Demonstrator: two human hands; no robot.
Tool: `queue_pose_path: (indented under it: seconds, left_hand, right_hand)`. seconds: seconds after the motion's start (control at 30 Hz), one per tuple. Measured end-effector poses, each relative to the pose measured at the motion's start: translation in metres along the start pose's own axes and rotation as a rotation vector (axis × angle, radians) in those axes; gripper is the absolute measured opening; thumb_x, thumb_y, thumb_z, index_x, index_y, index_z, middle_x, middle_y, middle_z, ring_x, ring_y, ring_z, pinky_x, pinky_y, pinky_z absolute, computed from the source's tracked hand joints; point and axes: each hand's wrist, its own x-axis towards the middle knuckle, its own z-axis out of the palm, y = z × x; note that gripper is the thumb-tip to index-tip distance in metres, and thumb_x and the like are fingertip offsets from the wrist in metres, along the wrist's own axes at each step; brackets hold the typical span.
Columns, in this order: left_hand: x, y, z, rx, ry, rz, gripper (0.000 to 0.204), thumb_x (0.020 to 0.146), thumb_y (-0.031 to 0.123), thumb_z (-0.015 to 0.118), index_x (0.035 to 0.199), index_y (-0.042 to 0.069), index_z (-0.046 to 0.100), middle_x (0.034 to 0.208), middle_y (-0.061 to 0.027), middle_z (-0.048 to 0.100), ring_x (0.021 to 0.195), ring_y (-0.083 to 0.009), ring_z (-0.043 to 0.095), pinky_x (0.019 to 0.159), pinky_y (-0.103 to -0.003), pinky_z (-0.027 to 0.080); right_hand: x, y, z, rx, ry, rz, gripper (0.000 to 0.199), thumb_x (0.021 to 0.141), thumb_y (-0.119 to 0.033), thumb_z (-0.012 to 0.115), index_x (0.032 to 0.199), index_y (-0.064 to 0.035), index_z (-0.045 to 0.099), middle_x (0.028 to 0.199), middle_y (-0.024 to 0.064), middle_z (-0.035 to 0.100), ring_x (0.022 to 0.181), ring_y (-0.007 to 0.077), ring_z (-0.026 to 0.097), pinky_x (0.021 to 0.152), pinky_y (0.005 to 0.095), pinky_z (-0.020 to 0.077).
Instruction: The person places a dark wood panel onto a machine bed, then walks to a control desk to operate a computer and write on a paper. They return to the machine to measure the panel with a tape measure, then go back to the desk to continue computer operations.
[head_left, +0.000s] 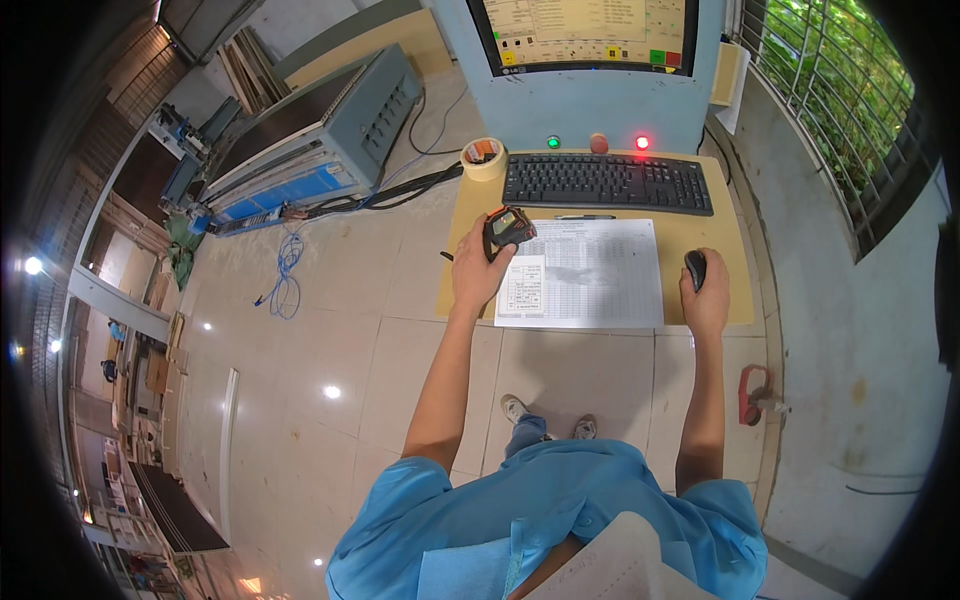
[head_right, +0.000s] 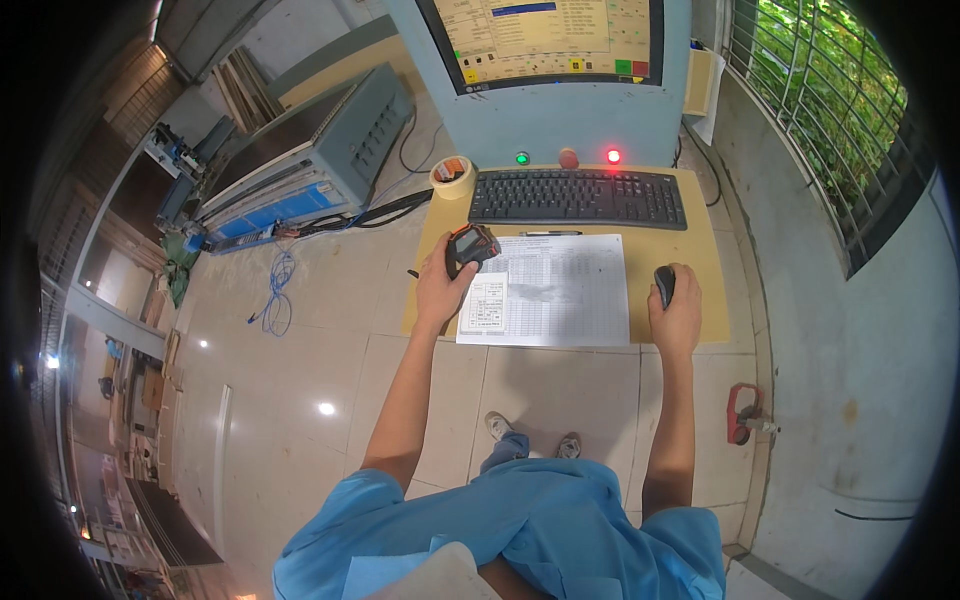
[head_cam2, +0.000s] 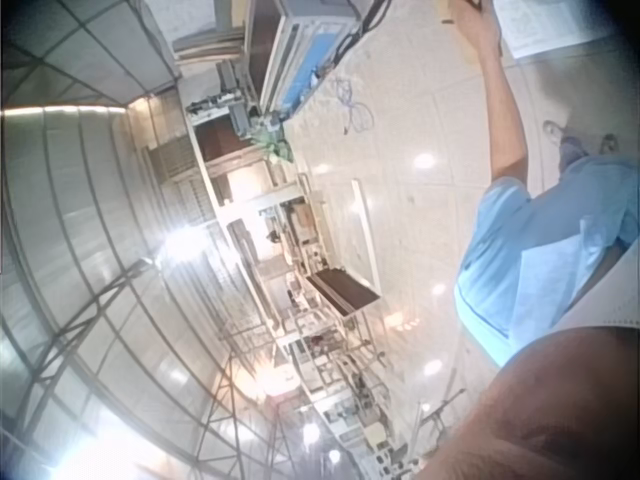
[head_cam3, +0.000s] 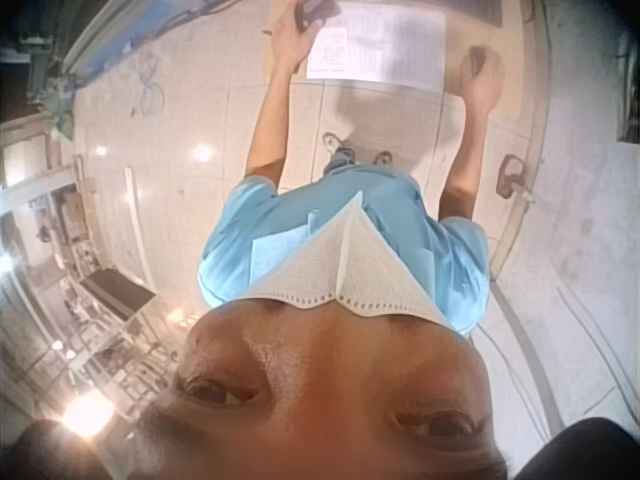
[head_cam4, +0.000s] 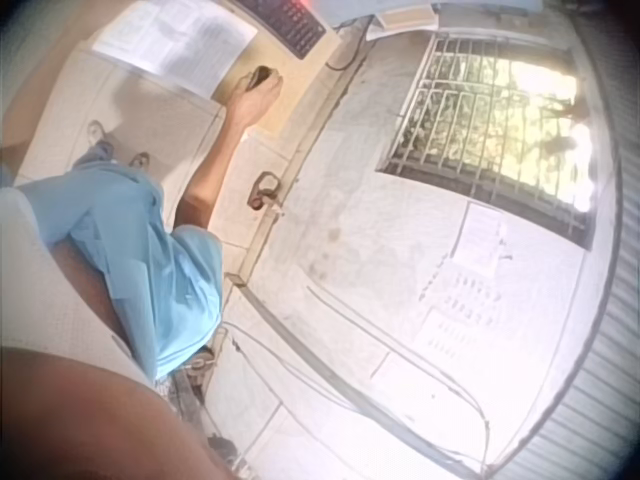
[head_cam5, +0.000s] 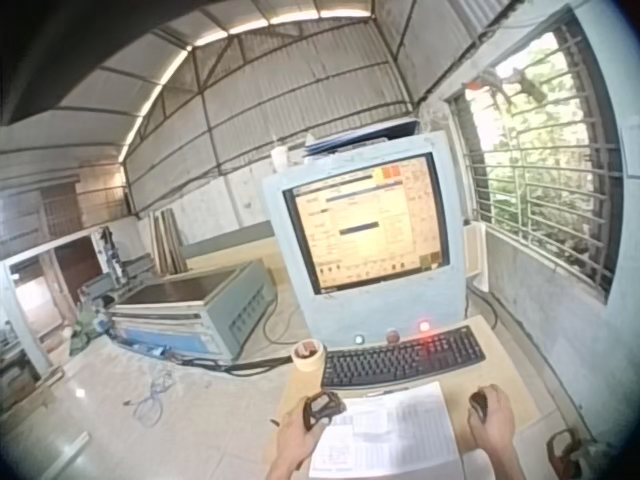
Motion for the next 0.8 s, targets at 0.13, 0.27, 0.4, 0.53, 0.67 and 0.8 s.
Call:
queue_pose_path:
  seconds: [0.13,0.27,0.4,0.53,0.67,0.8]
  left_hand:
    - [0.001,0.0,0.0,0.002,-0.013,-0.019,0.076,0.089,0.033,0.076,0.151,0.003,0.045,0.138,-0.0237,0.062,0.13,-0.0403,0.057,0.109,-0.048,0.045]
    - [0.0,0.0,0.001,0.01,-0.011,-0.031,0.077,0.089,0.034,0.076,0.152,0.003,0.044,0.138,-0.0242,0.062,0.13,-0.0404,0.057,0.109,-0.048,0.045]
    - [0.0,-0.001,0.001,0.004,-0.004,-0.02,0.077,0.088,0.034,0.076,0.152,0.004,0.044,0.138,-0.0241,0.062,0.13,-0.0403,0.057,0.109,-0.048,0.045]
    - [0.0,-0.003,0.003,0.015,0.013,0.011,0.077,0.088,0.033,0.077,0.151,0.004,0.045,0.137,-0.0238,0.062,0.129,-0.0398,0.057,0.109,-0.048,0.045]
    - [0.001,-0.001,0.002,0.001,0.009,0.007,0.076,0.088,0.033,0.077,0.151,0.004,0.046,0.136,-0.0236,0.063,0.129,-0.0399,0.057,0.108,-0.047,0.045]
    - [-0.002,0.001,0.0,-0.006,0.009,0.006,0.076,0.088,0.033,0.077,0.15,0.003,0.046,0.136,-0.0242,0.063,0.128,-0.0404,0.058,0.108,-0.048,0.045]
  right_hand:
    - [0.0,-0.006,-0.002,0.0,0.034,0.044,0.046,0.09,-0.01,0.071,0.132,-0.002,0.054,0.122,0.0211,0.065,0.115,0.0401,0.062,0.099,0.0454,0.0491]
    - [0.0,-0.009,-0.004,0.015,0.004,0.053,0.046,0.091,-0.01,0.07,0.133,-0.0025,0.054,0.124,0.0209,0.064,0.116,0.0402,0.062,0.1,0.0455,0.0489]
    - [0.001,-0.006,-0.005,0.019,-0.019,-0.024,0.047,0.093,-0.011,0.068,0.137,-0.0068,0.054,0.132,0.0222,0.061,0.123,0.0405,0.059,0.103,0.0464,0.0479]
    - [0.002,-0.002,-0.002,-0.016,-0.063,-0.044,0.046,0.095,-0.014,0.066,0.14,-0.0134,0.058,0.143,0.0238,0.054,0.131,0.0426,0.054,0.108,0.0477,0.0462]
    - [0.001,0.002,0.001,-0.035,-0.073,-0.031,0.041,0.096,-0.017,0.066,0.137,-0.0137,0.062,0.146,0.0254,0.052,0.132,0.0448,0.052,0.11,0.048,0.0454]
    - [-0.001,0.003,0.001,-0.035,-0.065,-0.034,0.039,0.097,-0.017,0.065,0.135,-0.0123,0.064,0.147,0.0259,0.052,0.132,0.045,0.052,0.11,0.0479,0.0453]
